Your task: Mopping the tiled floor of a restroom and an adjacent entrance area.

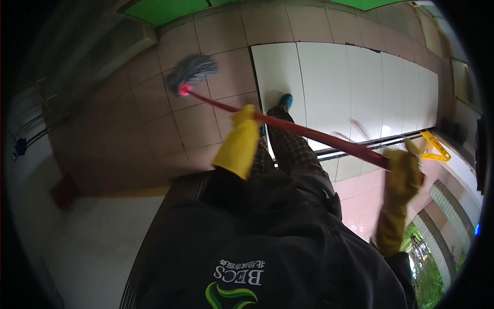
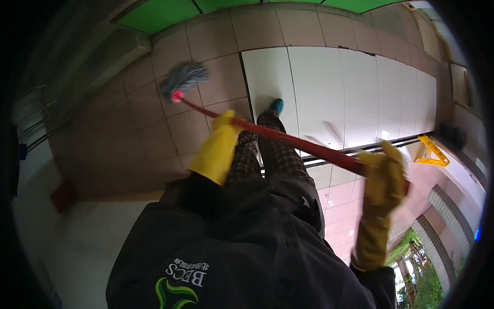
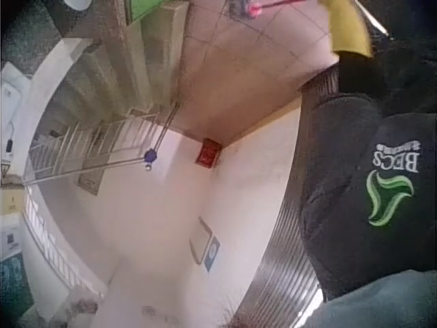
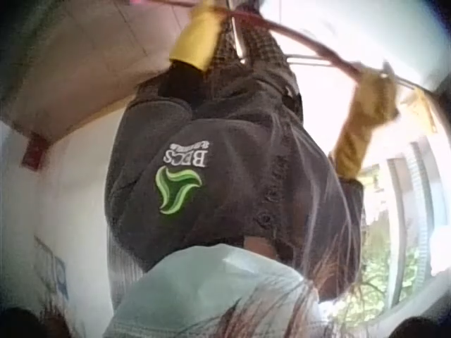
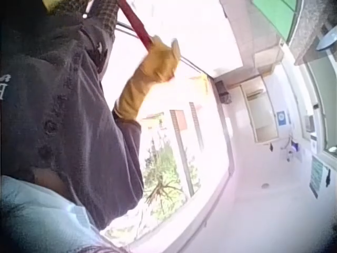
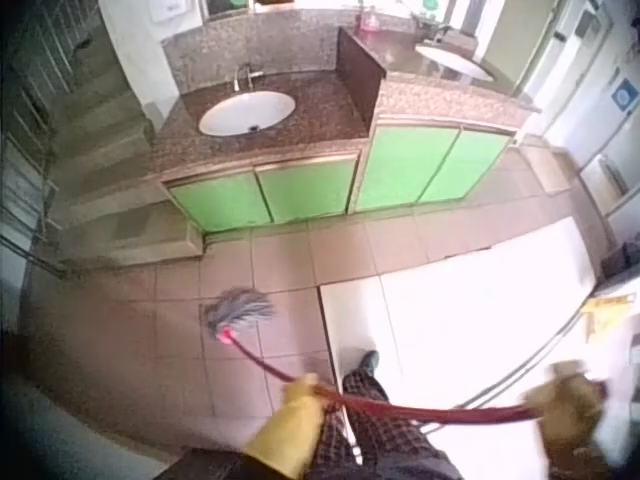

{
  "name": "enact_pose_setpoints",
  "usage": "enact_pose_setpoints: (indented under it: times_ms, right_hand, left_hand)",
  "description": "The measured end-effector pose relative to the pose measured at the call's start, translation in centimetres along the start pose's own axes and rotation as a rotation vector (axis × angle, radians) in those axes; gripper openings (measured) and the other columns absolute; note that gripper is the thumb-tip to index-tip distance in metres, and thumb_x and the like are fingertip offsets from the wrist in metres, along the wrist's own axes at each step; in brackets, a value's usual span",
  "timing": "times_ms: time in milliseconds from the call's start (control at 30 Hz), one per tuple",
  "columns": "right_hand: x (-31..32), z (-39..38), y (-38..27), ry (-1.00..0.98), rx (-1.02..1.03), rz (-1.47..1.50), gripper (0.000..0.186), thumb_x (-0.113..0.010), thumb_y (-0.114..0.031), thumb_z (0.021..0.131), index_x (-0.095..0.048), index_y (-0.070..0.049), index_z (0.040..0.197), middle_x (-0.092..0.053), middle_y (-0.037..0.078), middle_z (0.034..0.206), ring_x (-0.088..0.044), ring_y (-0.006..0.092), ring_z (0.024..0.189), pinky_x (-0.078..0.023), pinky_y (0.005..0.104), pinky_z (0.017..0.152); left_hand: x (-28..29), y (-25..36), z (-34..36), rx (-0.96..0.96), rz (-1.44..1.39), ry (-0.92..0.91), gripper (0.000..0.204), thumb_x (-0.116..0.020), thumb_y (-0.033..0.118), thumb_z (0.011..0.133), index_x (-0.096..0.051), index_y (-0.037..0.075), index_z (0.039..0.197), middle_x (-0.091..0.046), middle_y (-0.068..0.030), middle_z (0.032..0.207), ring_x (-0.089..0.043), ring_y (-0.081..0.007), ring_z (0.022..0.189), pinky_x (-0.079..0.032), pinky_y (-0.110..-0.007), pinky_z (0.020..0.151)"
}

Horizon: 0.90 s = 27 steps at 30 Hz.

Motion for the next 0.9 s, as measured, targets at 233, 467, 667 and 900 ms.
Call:
enact_pose_setpoints:
  times_ms: [233, 467, 667, 900]
  right_hand:
    - [-11.9, -2.1, -1.0, -0.549, -0.412, 0.615, 0.027, -0.043, -0.013, 0.09, -0.056, 0.007, 0.105, -0.058, 0.007, 0.065, -0.047, 0.0074, 0.049, -0.039, 0.0209, 0.051]
    - [0.9, -3.0, -1.7, -0.318, -0.389, 0.485, 0.033, -0.048, -0.021, 0.089, -0.059, 0.009, 0.098, -0.06, 0.008, 0.063, -0.045, 0.007, 0.041, -0.036, 0.0194, 0.041]
    - [18.3, -3.5, -0.6, -0.335, -0.084, 0.447, 0.017, -0.047, -0.02, 0.088, -0.049, -0.008, 0.077, -0.051, -0.002, 0.062, -0.047, 0.012, 0.051, -0.039, 0.0212, 0.051]
    - [36.9, -11.2, 0.5, -0.154, 0.183, 0.515, 0.015, -0.051, -0.012, 0.082, -0.059, -0.004, 0.072, -0.054, 0.004, 0.051, -0.057, 0.016, 0.048, -0.047, 0.0268, 0.048]
  left_hand:
    - [15.1, 10.3, -0.6, 0.066, 0.132, 0.189, 0.039, -0.057, 0.021, 0.079, -0.039, 0.008, 0.111, -0.055, -0.0193, 0.092, -0.058, -0.036, 0.077, -0.05, -0.053, 0.071]
    - [10.0, -2.4, -3.8, 0.144, 0.066, 0.003, 0.027, -0.064, 0.017, 0.074, -0.043, 0.009, 0.088, -0.055, -0.0148, 0.076, -0.057, -0.0316, 0.063, -0.05, -0.048, 0.057]
    - [-2.7, -18.3, -15.2, 0.413, 0.113, -0.041, 0.024, -0.059, 0.021, 0.081, -0.043, 0.005, 0.09, -0.051, -0.0147, 0.073, -0.054, -0.0277, 0.059, -0.051, -0.049, 0.06]
    - [-15.2, -33.2, -22.0, 0.571, 0.331, -0.468, 0.029, -0.06, 0.016, 0.081, -0.038, 0.0, 0.092, -0.054, -0.0167, 0.074, -0.057, -0.0256, 0.059, -0.052, -0.044, 0.069]
Point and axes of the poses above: each hand's wrist, its own z-axis towards the middle knuckle, its own x-axis out of the back of the hand, y = z × x, the point moved 1 cm from there along z, towards the middle knuckle
